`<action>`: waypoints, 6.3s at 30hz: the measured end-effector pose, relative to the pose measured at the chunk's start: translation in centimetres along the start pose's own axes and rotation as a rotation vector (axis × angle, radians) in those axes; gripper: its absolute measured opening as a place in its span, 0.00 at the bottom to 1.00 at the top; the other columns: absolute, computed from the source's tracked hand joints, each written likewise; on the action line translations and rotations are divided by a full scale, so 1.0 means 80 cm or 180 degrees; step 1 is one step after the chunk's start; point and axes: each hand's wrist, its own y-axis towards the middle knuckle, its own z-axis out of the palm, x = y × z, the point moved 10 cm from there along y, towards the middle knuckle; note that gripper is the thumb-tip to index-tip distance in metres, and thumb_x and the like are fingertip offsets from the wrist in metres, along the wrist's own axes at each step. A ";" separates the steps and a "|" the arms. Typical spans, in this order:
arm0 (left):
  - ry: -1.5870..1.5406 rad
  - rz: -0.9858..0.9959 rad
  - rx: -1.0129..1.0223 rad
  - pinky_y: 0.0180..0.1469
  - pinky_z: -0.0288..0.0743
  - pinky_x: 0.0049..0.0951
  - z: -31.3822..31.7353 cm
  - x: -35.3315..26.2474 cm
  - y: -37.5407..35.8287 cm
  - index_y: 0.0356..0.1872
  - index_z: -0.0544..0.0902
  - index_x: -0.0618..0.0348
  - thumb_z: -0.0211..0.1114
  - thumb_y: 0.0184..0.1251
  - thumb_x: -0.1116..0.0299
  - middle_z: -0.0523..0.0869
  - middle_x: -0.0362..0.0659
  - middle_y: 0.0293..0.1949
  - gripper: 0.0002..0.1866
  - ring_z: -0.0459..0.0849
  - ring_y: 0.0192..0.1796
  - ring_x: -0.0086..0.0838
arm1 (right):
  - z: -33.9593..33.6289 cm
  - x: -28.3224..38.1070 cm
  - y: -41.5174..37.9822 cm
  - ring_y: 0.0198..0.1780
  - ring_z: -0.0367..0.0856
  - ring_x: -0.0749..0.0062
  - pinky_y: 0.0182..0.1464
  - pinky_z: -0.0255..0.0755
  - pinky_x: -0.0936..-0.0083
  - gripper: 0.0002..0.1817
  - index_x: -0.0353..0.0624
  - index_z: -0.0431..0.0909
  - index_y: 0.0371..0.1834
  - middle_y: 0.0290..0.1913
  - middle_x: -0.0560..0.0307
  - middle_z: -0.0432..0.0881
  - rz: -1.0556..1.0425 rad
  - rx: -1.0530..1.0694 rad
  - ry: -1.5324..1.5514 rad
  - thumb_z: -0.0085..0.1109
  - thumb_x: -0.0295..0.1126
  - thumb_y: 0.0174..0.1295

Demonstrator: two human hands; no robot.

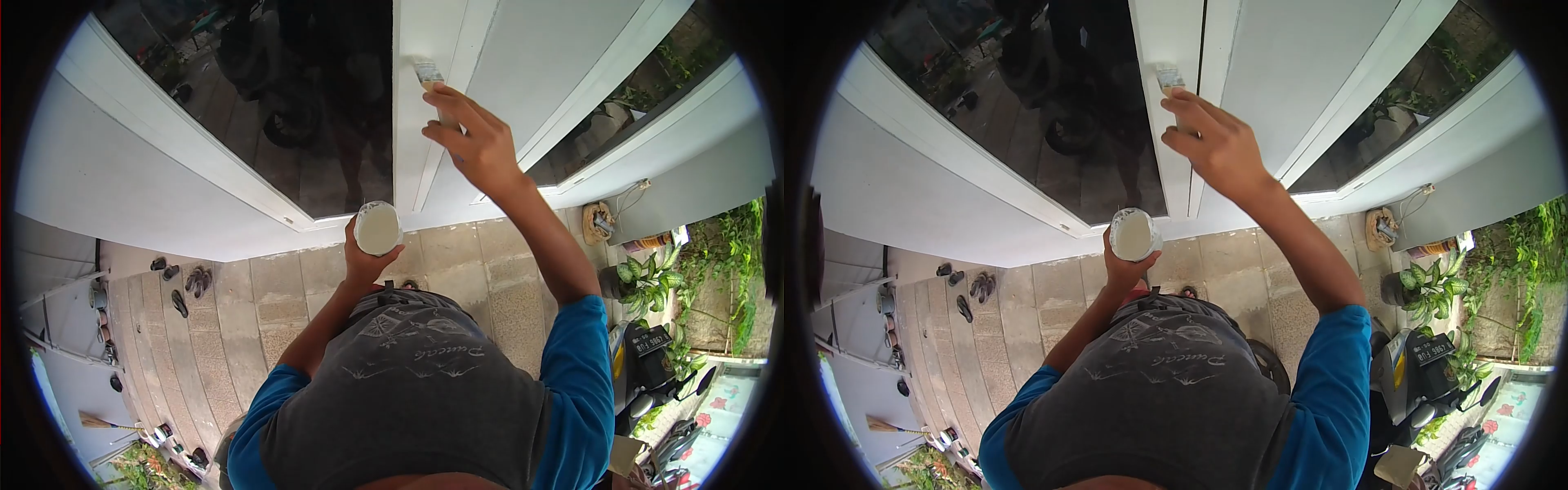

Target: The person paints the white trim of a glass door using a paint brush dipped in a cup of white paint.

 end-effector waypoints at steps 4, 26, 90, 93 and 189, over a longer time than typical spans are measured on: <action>0.0015 0.0004 -0.0048 0.64 0.78 0.39 0.001 -0.001 0.001 0.72 0.63 0.64 0.89 0.45 0.68 0.80 0.51 0.62 0.54 0.82 0.64 0.38 | 0.055 0.015 -0.066 0.64 0.85 0.58 0.59 0.84 0.66 0.05 0.45 0.88 0.32 0.56 0.53 0.88 0.0110 -0.0028 0.0003 0.71 0.23 0.51; 0.0082 0.0004 -0.0065 0.65 0.77 0.39 -0.012 0.009 -0.005 0.73 0.62 0.63 0.89 0.45 0.67 0.80 0.52 0.62 0.55 0.82 0.64 0.38 | 0.041 0.035 -0.037 0.66 0.82 0.57 0.54 0.80 0.60 0.04 0.47 0.84 0.29 0.54 0.57 0.86 0.0004 -0.0478 -0.0098 0.69 0.25 0.55; 0.0001 0.0437 0.0591 0.63 0.78 0.40 0.071 -0.099 0.048 0.71 0.69 0.54 0.90 0.40 0.69 0.80 0.50 0.63 0.52 0.83 0.63 0.44 | 0.017 0.030 -0.077 0.36 0.81 0.66 0.50 0.69 0.69 0.12 0.45 0.87 0.38 0.33 0.57 0.87 0.1671 0.1042 0.1536 0.80 0.30 0.53; 0.0235 0.0542 0.0526 0.63 0.78 0.41 0.063 -0.111 0.051 0.71 0.69 0.54 0.90 0.40 0.69 0.80 0.49 0.63 0.52 0.83 0.64 0.44 | 0.037 0.059 -0.061 0.36 0.78 0.64 0.51 0.67 0.69 0.11 0.48 0.88 0.36 0.29 0.57 0.83 0.1001 0.1427 0.1263 0.78 0.30 0.50; 0.0273 0.0047 0.0942 0.65 0.78 0.37 -0.059 0.060 0.112 0.72 0.63 0.64 0.89 0.45 0.73 0.82 0.50 0.61 0.53 0.83 0.62 0.35 | 0.277 0.054 -0.333 0.19 0.68 0.85 0.21 0.60 0.82 0.14 0.36 0.75 0.60 0.28 0.61 0.80 0.5194 -0.0896 0.4215 0.53 0.34 0.80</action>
